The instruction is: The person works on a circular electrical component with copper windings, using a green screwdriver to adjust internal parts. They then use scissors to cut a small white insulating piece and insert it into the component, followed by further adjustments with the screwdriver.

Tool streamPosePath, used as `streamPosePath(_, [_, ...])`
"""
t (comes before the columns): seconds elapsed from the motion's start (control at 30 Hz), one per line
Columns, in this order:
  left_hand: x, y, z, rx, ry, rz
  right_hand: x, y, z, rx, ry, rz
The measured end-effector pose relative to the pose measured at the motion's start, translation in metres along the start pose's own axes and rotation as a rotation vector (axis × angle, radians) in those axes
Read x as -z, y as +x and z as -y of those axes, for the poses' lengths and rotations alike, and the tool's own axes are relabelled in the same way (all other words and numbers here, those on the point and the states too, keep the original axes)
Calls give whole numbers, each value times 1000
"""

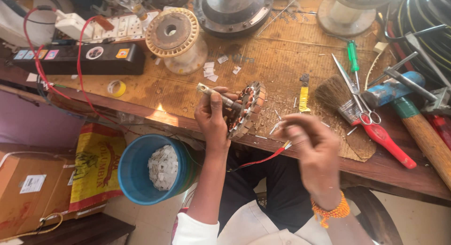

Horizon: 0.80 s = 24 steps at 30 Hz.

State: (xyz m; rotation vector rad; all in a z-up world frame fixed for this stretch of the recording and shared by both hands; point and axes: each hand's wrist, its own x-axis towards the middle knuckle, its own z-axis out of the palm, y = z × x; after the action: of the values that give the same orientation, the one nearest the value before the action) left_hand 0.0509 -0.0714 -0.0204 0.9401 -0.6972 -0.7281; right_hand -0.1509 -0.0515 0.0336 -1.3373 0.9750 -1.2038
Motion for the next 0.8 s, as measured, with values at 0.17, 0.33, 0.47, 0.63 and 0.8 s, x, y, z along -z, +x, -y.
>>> streamPosePath(0.17, [-5,-4,1,-33,56,4,-25,1,-18,-153,197,89])
streamPosePath(0.33, [-7,-8,-1,-56,88,-8,-26,6,-31,-244,451,42])
streamPosePath(0.47, [-9,-9,-1,-51,96,1,-17,10,-36,-223,432,13])
streamPosePath(0.63, [-10,-10,-2,-73,98,1,-26,11,-40,-185,378,25])
streamPosePath(0.8, [-11,-12,-2,-100,167,5,-25,14,-31,-243,383,32])
